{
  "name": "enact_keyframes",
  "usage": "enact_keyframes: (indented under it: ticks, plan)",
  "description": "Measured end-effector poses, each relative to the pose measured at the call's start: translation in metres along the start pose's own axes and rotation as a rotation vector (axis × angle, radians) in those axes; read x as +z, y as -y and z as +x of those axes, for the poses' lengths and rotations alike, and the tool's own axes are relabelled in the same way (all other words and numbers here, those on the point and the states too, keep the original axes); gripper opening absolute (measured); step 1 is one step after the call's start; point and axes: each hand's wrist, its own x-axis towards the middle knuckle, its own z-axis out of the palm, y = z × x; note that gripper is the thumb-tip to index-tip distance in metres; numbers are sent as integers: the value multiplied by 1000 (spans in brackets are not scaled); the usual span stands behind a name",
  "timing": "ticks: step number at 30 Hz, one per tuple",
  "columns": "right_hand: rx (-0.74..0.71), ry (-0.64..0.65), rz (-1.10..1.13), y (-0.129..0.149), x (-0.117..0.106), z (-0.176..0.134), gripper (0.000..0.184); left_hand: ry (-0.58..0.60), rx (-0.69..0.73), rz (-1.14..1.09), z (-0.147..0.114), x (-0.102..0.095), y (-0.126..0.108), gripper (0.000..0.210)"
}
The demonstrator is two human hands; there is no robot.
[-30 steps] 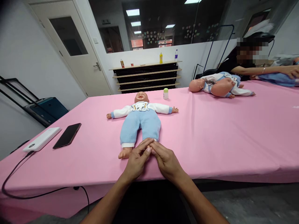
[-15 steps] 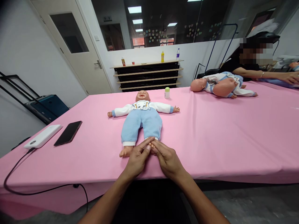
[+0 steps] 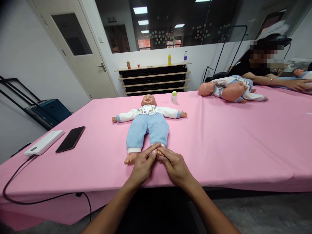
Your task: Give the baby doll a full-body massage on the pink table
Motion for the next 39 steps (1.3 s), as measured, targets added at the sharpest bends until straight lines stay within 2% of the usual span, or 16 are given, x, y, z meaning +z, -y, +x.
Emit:
enact_keyframes:
  ticks: [11,19,28,39]
  plan:
    - [0,3,-33,-1,0,0,39,22,-17,-36,0,0,3,40]
    - [-40,66,-62,0,0,1,42,-21,14,-34,2,-1,5,34]
    - [-26,21,-51,2,0,1,38,-11,-2,31,1,0,3,36]
    - [-23,9,-57,2,2,1,39,-7,-9,0,0,0,2,35]
